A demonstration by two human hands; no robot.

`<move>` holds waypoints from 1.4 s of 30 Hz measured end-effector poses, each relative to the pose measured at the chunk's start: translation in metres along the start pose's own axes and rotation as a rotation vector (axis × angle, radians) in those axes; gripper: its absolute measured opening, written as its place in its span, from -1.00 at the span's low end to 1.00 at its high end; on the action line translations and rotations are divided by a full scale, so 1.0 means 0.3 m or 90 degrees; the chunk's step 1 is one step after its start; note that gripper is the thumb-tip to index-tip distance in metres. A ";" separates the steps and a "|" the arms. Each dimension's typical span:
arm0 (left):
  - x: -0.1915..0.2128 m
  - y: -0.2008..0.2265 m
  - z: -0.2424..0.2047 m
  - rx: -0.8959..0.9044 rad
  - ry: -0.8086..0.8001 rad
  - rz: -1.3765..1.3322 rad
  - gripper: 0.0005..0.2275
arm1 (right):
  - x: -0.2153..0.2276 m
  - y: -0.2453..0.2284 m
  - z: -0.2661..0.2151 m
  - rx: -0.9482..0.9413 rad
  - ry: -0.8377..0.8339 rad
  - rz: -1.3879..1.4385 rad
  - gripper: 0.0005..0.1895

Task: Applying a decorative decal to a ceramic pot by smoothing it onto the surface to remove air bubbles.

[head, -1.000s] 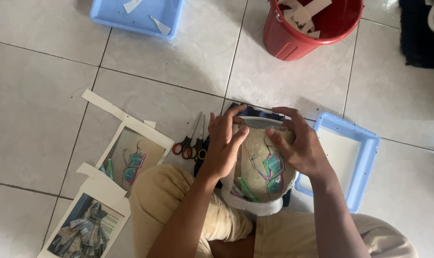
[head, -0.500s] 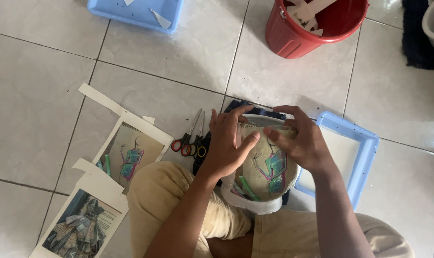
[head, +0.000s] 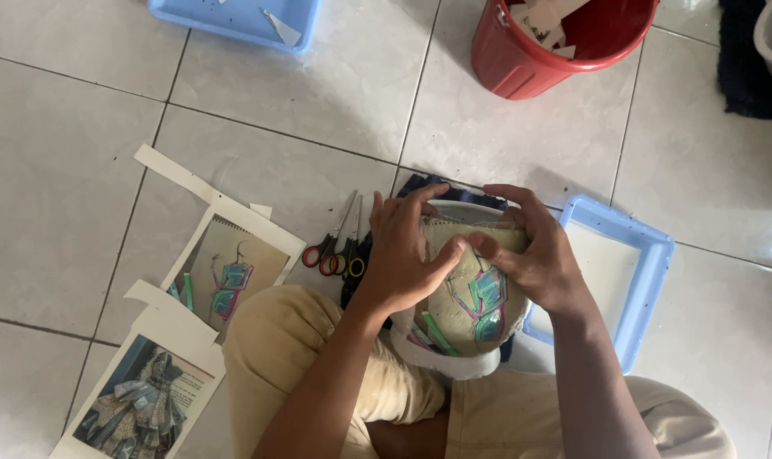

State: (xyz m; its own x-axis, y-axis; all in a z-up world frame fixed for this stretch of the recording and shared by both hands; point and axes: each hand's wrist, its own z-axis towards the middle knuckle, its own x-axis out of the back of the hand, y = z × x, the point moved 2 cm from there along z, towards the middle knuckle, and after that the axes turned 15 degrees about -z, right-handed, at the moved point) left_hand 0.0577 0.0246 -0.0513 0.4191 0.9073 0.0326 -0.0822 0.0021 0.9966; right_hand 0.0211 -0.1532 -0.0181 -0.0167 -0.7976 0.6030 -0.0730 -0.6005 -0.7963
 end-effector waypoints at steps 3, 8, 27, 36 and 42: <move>0.001 0.004 -0.002 -0.001 -0.001 0.010 -0.45 | -0.016 0.029 -0.011 -0.007 0.043 0.024 -0.41; -0.010 0.008 -0.003 -0.006 -0.004 0.021 -0.44 | -0.020 0.032 -0.021 -0.014 0.067 0.029 -0.43; 0.031 -0.079 0.012 0.017 -0.005 -0.104 -0.74 | 0.005 0.286 -0.042 -0.086 0.046 0.069 -0.55; 0.031 -0.173 0.023 0.030 -0.031 -0.156 -0.77 | 0.041 0.112 -0.055 -0.019 -0.065 0.209 -0.56; 0.022 -0.174 0.009 0.025 -0.006 -0.149 -0.76 | 0.018 0.130 -0.080 0.020 0.007 0.190 -0.51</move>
State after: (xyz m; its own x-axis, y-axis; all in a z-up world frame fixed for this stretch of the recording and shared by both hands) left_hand 0.0671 0.0294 -0.1030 0.4313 0.8800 -0.1992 0.0539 0.1952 0.9793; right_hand -0.0057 -0.1794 -0.0447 -0.0429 -0.9385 0.3425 -0.0326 -0.3413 -0.9394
